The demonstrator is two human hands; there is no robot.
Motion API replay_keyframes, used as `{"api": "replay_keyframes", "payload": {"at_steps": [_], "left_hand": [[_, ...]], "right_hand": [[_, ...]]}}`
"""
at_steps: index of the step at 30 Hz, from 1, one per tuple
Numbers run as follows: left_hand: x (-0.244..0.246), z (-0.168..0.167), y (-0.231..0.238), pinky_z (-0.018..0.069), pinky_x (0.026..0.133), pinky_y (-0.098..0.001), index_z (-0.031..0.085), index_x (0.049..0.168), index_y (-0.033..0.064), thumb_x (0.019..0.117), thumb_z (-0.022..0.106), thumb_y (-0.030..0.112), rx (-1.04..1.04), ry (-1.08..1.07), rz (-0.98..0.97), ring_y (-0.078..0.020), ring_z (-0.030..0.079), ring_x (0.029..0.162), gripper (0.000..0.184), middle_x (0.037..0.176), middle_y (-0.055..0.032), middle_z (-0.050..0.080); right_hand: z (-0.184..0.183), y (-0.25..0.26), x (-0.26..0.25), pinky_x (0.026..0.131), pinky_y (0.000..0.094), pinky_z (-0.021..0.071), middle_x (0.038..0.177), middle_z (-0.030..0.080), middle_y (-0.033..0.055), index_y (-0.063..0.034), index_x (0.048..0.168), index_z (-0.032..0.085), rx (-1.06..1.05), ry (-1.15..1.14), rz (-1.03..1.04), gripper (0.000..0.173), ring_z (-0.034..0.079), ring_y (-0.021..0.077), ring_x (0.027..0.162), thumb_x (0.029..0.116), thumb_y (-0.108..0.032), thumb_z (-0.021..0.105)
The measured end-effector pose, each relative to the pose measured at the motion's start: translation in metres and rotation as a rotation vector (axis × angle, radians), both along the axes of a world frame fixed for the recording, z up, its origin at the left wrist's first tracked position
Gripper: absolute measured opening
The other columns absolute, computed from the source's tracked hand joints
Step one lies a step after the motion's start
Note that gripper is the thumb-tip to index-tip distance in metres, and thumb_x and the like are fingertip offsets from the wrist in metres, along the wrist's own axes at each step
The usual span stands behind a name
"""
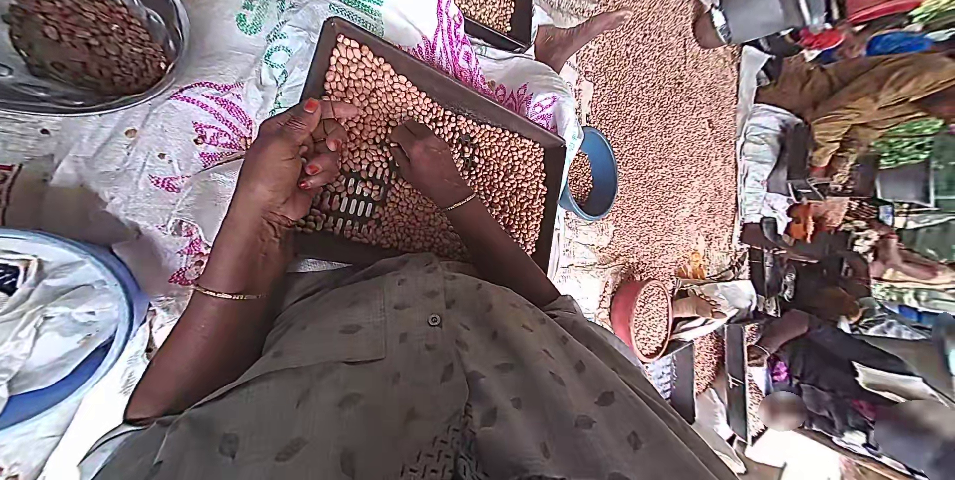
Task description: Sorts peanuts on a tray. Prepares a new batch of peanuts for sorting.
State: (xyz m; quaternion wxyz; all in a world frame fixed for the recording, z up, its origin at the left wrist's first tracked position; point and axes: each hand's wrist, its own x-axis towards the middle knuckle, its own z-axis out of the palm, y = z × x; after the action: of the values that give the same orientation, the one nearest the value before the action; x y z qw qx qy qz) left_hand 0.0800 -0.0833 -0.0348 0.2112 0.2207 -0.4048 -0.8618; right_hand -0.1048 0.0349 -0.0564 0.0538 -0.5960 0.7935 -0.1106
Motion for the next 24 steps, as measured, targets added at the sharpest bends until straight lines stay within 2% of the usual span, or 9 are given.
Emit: {"api": "replay_keyframes", "payload": {"at_steps": [3,6,8,10,13,15,17,20,24], "left_hand": [[-0.005,0.004,-0.004,0.0297,0.037,-0.0097,0.065,0.120,0.0113,0.1132,0.023,0.027,-0.019,-0.037,-0.017,0.0032,0.034,0.042,0.045,0.072,0.0103,0.053],[0.003,0.003,0.007,0.0250,0.037,-0.0111,0.063,0.123,0.0142,0.1136,0.023,0.036,-0.019,-0.088,-0.032,0.0019,0.030,0.041,0.046,0.075,0.0084,0.052],[0.005,0.005,0.013,0.0230,0.038,-0.0111,0.061,0.127,0.0187,0.1130,0.024,0.043,-0.036,-0.150,-0.073,0.0024,0.030,0.042,0.047,0.080,0.0084,0.058],[0.007,0.003,0.014,0.0215,0.038,-0.0112,0.060,0.128,0.0207,0.1124,0.024,0.046,-0.041,-0.158,-0.154,0.0031,0.031,0.042,0.047,0.084,0.0075,0.064],[0.008,-0.001,0.009,0.0220,0.038,-0.0105,0.067,0.120,0.0174,0.1122,0.028,0.043,0.005,-0.084,-0.238,0.0032,0.029,0.042,0.048,0.082,0.0064,0.060],[0.008,-0.002,0.008,0.0247,0.037,-0.0092,0.067,0.114,0.0152,0.1119,0.033,0.035,0.061,-0.044,-0.209,0.0040,0.030,0.042,0.039,0.076,0.0079,0.054],[0.007,-0.002,0.005,0.0250,0.037,-0.0090,0.065,0.107,0.0161,0.1113,0.035,0.028,0.103,-0.020,-0.161,0.0040,0.030,0.042,0.032,0.071,0.0101,0.047],[-0.003,-0.002,-0.007,0.0297,0.037,-0.0091,0.065,0.102,0.0157,0.1115,0.030,0.021,0.088,-0.022,-0.145,0.0037,0.035,0.043,0.037,0.069,0.0104,0.051],[-0.008,0.005,-0.002,0.0299,0.038,-0.0104,0.066,0.112,0.0162,0.1133,0.023,0.035,-0.054,-0.205,-0.142,0.0028,0.039,0.045,0.047,0.077,0.0088,0.059]], "right_hand": [[-0.002,-0.003,0.003,0.084,0.0464,0.0583,0.109,0.070,0.0212,0.0034,0.107,0.071,0.017,0.028,-0.009,0.019,0.069,0.0367,0.105,0.0943,-0.007,0.061],[0.008,-0.001,-0.008,0.070,0.0403,0.0572,0.088,0.071,0.0167,0.0039,0.092,0.070,-0.217,-0.253,-0.033,0.010,0.069,0.0257,0.077,0.0904,-0.004,0.065],[0.035,0.003,-0.007,0.070,0.0301,0.0605,0.089,0.073,0.0153,0.0079,0.103,0.071,-0.378,-0.552,0.034,0.013,0.070,0.0159,0.074,0.0935,0.001,0.065],[0.058,0.011,0.000,0.076,0.0316,0.0635,0.099,0.073,0.0176,0.0133,0.120,0.066,-0.380,-0.777,0.105,0.026,0.072,0.0162,0.081,0.0967,0.003,0.063],[0.057,0.027,-0.005,0.073,0.0317,0.0600,0.092,0.073,0.0137,0.0064,0.108,0.071,-0.234,-0.534,0.107,0.016,0.070,0.0158,0.076,0.0968,-0.004,0.065],[0.042,0.043,-0.010,0.075,0.0445,0.0585,0.092,0.073,0.0151,0.0015,0.101,0.073,-0.036,-0.316,0.061,0.013,0.071,0.0260,0.080,0.0949,-0.008,0.067],[0.025,0.060,-0.004,0.078,0.0501,0.0593,0.100,0.071,0.0190,0.0004,0.105,0.073,0.106,-0.216,0.014,0.014,0.072,0.0330,0.087,0.0952,-0.008,0.067],[0.010,0.078,0.008,0.071,0.0438,0.0583,0.092,0.065,0.0142,-0.0034,0.098,0.069,0.041,-0.112,-0.009,0.008,0.067,0.0286,0.082,0.0970,-0.007,0.062],[0.017,0.058,-0.002,0.073,0.0394,0.0599,0.091,0.071,0.0179,0.0044,0.096,0.073,-0.154,-0.257,-0.030,0.011,0.071,0.0264,0.079,0.0927,0.000,0.064]]}}
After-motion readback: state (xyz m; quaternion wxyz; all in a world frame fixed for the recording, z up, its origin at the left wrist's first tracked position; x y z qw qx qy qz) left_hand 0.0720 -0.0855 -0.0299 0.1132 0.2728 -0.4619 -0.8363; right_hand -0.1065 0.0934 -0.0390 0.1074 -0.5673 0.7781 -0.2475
